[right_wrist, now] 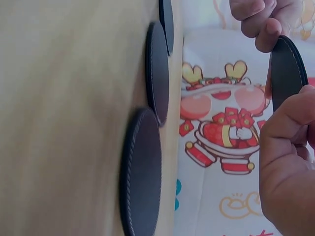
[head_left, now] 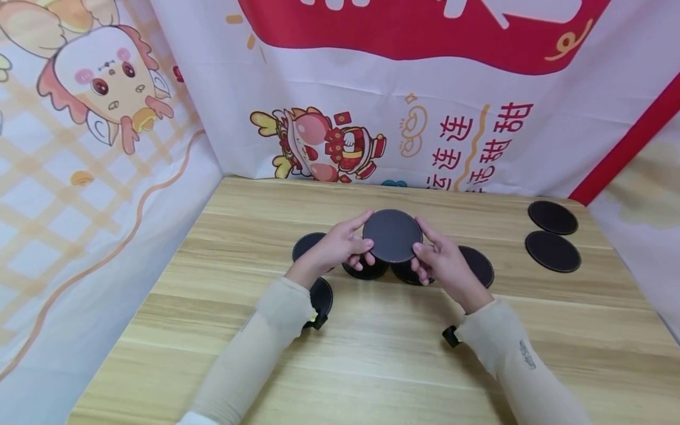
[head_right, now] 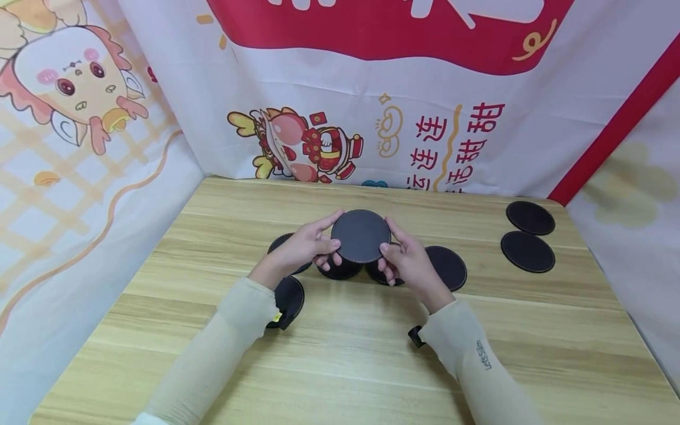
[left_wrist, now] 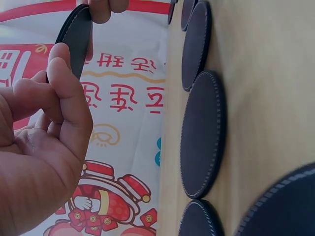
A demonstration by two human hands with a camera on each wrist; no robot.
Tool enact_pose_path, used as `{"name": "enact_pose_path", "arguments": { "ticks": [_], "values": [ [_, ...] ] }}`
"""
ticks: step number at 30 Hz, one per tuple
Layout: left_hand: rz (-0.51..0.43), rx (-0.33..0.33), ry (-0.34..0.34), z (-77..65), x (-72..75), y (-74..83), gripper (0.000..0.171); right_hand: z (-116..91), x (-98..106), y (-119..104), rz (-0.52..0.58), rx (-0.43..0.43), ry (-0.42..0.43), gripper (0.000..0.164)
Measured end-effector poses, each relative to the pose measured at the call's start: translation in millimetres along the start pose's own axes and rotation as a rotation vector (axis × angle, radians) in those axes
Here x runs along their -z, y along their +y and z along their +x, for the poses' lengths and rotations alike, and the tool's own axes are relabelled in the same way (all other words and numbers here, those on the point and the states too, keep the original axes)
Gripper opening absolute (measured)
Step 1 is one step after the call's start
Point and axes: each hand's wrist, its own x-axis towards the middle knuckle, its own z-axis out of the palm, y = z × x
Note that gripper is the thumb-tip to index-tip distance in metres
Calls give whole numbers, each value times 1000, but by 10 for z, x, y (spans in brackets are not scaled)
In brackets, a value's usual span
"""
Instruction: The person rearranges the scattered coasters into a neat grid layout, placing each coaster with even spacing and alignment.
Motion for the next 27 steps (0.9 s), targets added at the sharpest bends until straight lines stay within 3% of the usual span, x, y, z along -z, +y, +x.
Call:
{"name": "enact_pose_path", "arguments": {
  "ticks": [18,27],
  "values": [
    [-43,21,-40,-415,-12,-244,76,-303,-355,190,-25,-19,40,67],
    [-5,-52,1,-593,-129,-311,78,-407,-452,287,-25,-34,45,67]
  ]
}}
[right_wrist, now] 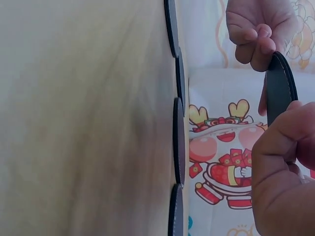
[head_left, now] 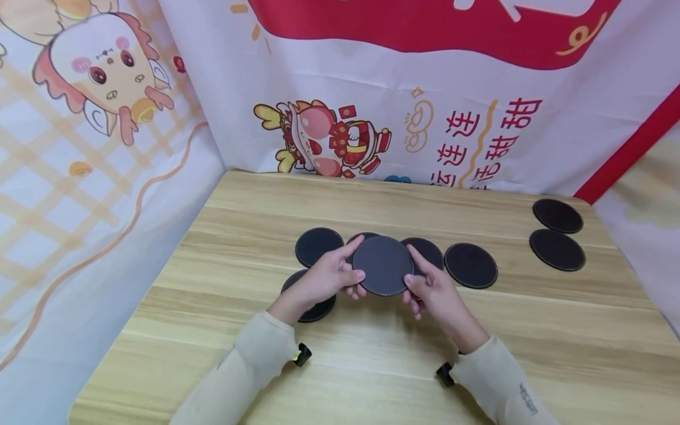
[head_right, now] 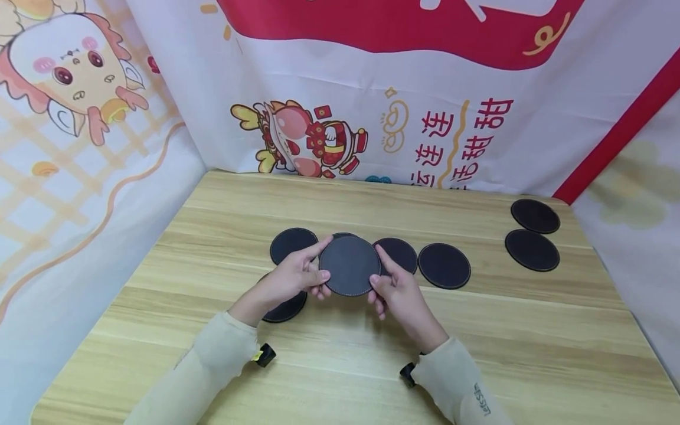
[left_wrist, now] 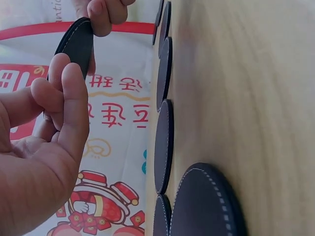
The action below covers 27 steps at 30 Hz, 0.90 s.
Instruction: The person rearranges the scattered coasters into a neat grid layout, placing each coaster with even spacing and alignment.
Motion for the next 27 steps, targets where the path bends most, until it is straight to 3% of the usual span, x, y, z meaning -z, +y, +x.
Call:
{"name": "enact_pose_path", "arguments": {
  "ticks": [9,19,27],
  "values": [
    [35,15,55,-129,-33,-112,75,-79,-129,77,-20,-63,24,69],
    [-48,74,107,-203,-77,-271,71,-130,-217,130,-68,-111,45,69],
    [36,115,160,-185,-94,-335,67,-113,-198,187,-64,-156,8,69]
  ]
}}
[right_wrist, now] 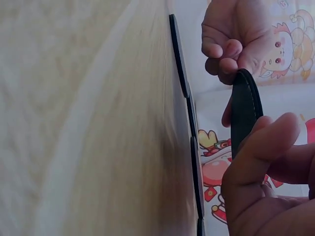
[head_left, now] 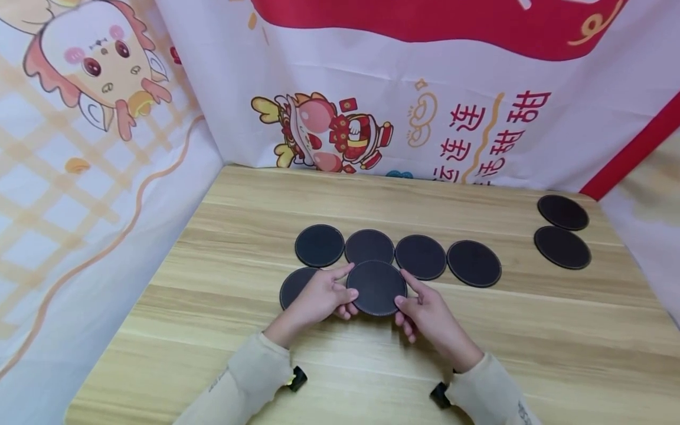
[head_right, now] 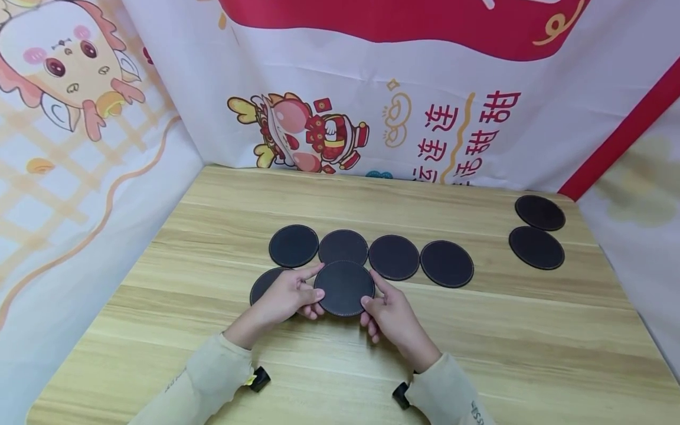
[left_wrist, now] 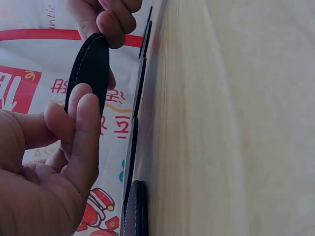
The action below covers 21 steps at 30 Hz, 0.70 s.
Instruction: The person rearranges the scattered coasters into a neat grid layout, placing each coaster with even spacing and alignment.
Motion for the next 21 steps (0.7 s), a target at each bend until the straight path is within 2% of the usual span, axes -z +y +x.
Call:
{"name": "enact_pose_path", "arguments": {
  "ticks": [6,13,21],
  "values": [
    [99,26,17,-4,-19,-65,68,22,-19,57,4,-26,-7,72],
    [263,80,34,-5,-50,-126,67,32,-52,135,-65,-63,-28,80],
    [357,91,15,-20,-54,-118,66,33,-68,140,-114,-87,-21,79]
  ]
}}
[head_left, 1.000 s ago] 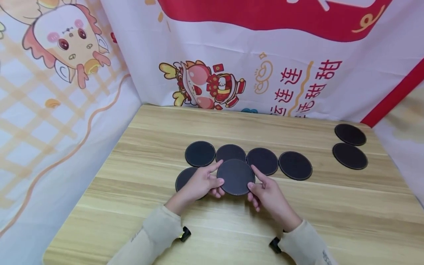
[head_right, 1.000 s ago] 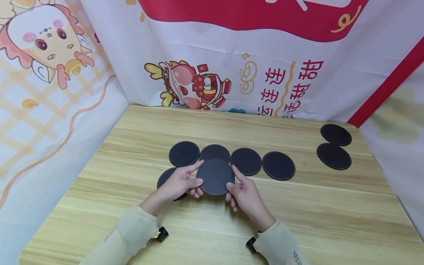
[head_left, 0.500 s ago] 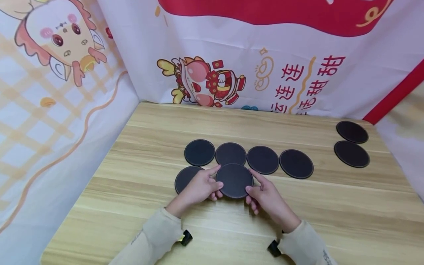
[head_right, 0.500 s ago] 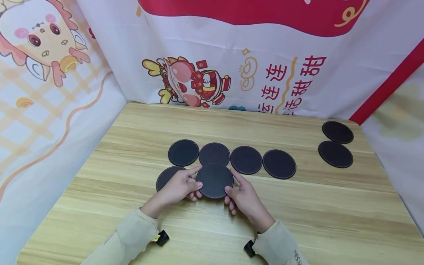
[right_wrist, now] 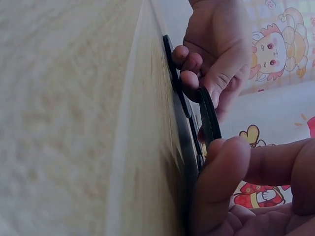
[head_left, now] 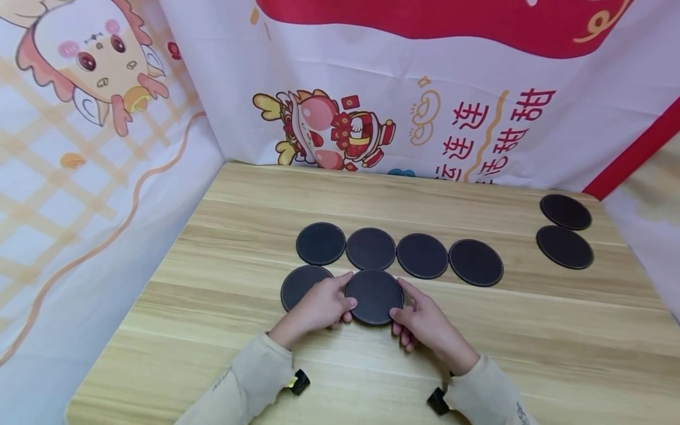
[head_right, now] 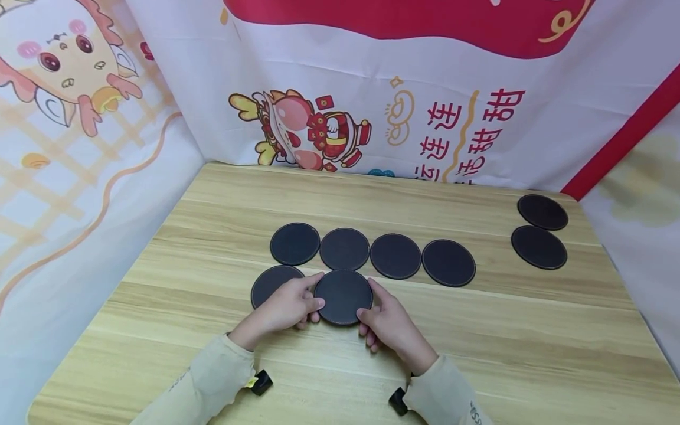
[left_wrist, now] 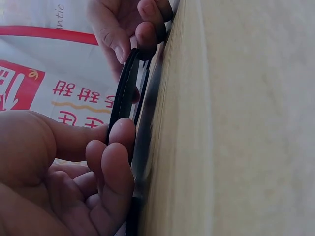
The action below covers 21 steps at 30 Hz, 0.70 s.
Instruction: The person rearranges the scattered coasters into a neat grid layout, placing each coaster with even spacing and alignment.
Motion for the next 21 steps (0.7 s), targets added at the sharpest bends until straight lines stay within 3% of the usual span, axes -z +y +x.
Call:
{"name": "enact_pose_path", "arguments": {
  "ticks": [13,21],
  "values": [
    [132,-8,9,-25,8,32,64,3,-14,-4,-13,-49,-13,79],
    [137,-8,18,-17,1,36,64,-5,-17,-16,-16,-56,-12,80]
  ]
}}
